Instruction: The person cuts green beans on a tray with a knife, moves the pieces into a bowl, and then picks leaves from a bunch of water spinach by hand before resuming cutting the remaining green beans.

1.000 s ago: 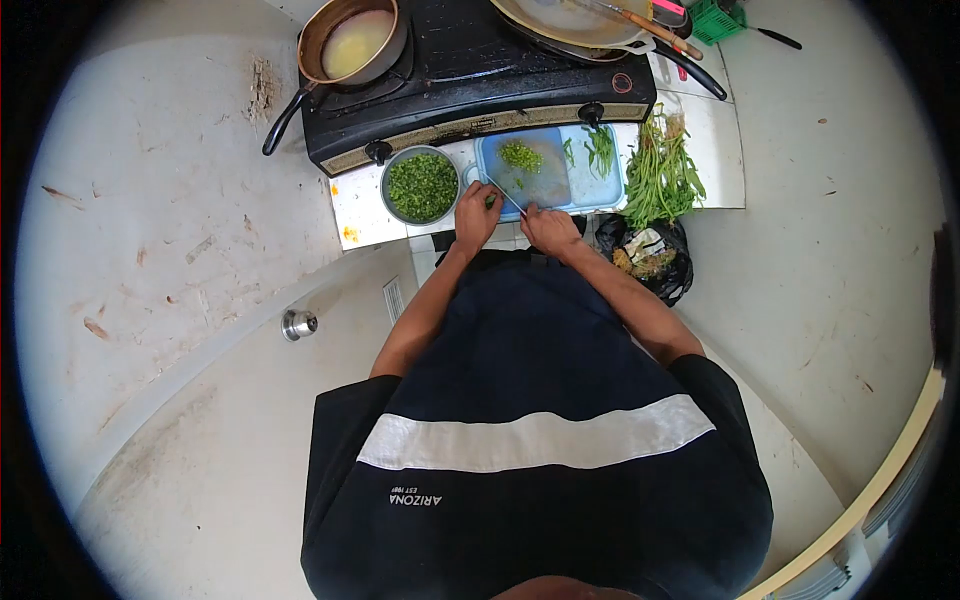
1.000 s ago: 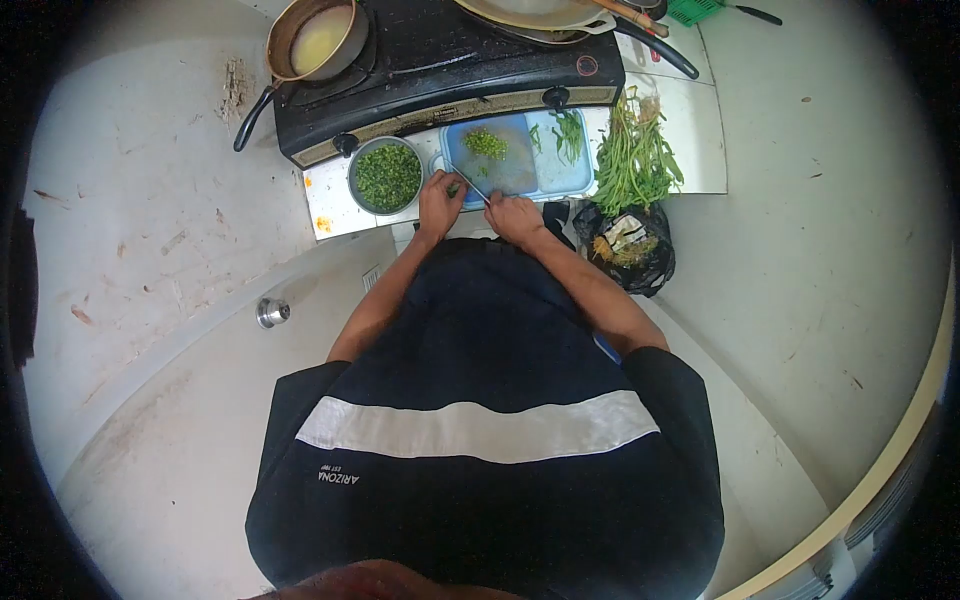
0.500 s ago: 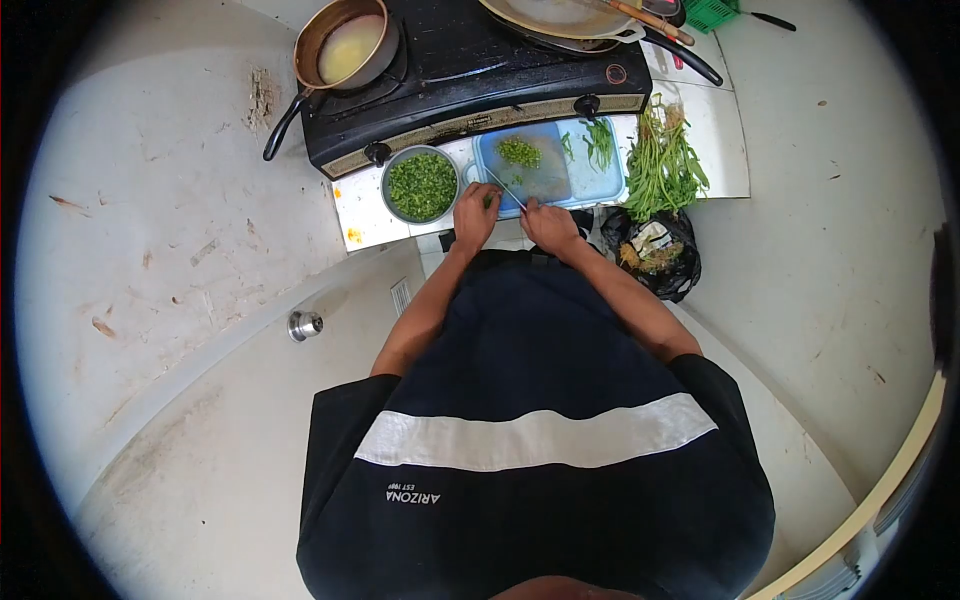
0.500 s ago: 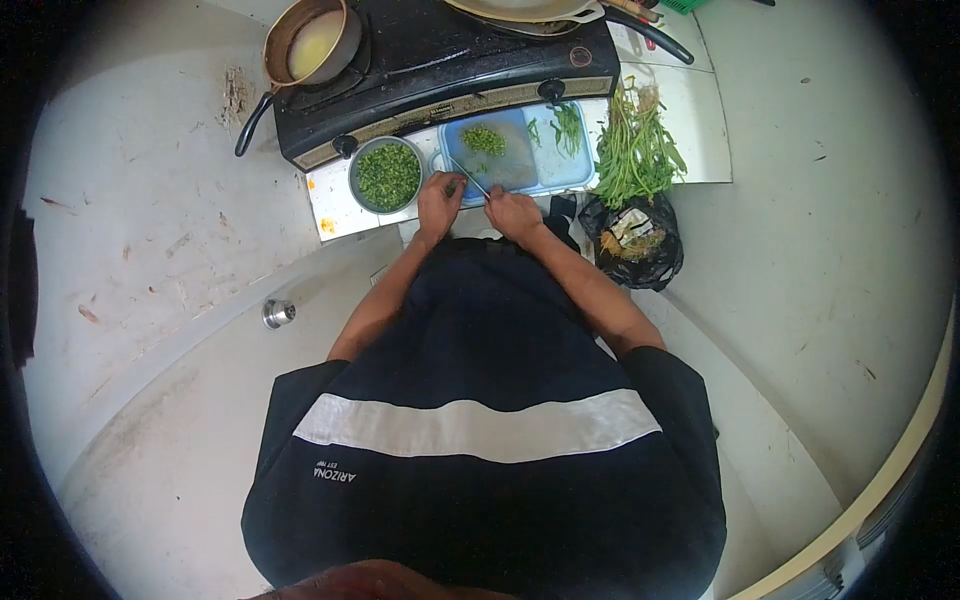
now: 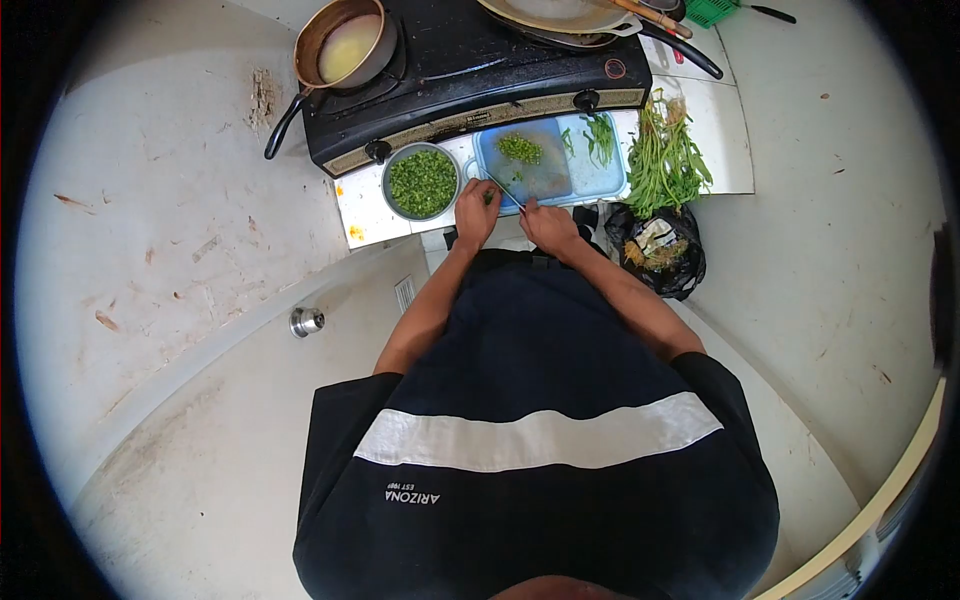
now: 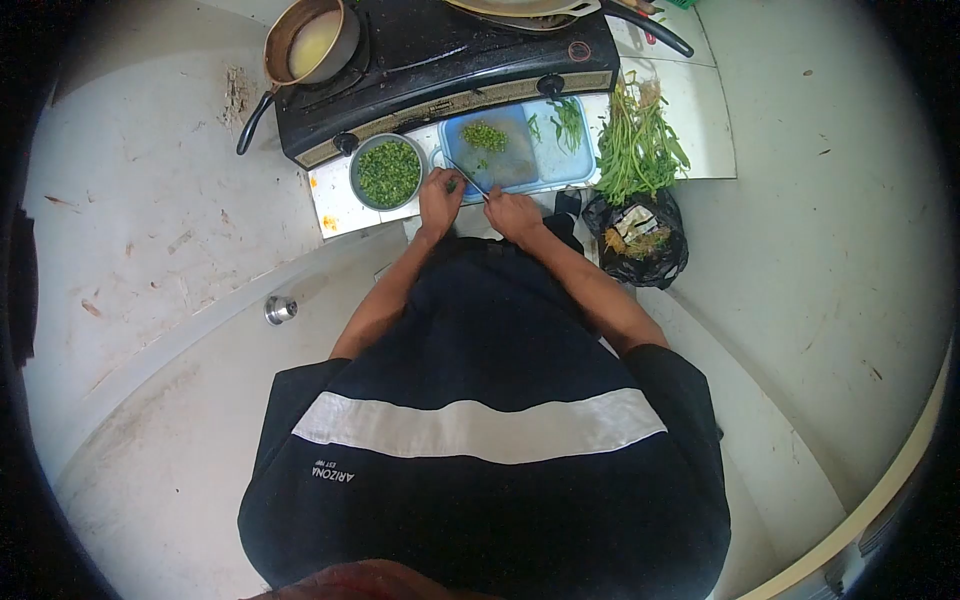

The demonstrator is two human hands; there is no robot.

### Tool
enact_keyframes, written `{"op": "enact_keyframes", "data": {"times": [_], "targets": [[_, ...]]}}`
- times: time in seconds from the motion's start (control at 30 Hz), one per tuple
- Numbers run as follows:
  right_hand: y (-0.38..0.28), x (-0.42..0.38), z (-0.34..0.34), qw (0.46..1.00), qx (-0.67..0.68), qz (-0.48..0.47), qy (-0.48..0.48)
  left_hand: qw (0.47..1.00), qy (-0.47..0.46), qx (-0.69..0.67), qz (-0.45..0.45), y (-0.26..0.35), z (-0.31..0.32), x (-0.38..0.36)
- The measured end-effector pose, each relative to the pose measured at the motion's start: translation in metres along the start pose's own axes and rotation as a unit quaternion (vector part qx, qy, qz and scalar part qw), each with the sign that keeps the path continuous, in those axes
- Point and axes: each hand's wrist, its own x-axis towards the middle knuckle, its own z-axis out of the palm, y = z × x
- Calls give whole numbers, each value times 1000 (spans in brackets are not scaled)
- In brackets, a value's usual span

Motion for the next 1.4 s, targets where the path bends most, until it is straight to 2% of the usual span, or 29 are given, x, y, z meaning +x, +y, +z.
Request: {"op": "enact_keyframes", "data": {"times": [0.57,0.73,0.97,1.27,1.4], "targets": [[8,-1,4,999,8,5,48,997,-8,6,75,-3,-3,-1],[5,-3,2,999,5,-1,43,999,-10,7,33,1,-3,-2],[-1,3,0,1000,15,3,10,999,1,11,48,-5,-2,-2],[-1,12,4,1000,-6,16,12,997,-1,20,69,-4,-7,-3],[5,8,2,1000,5,3,31,1000,-15,0,22,2,-8,-2]]}}
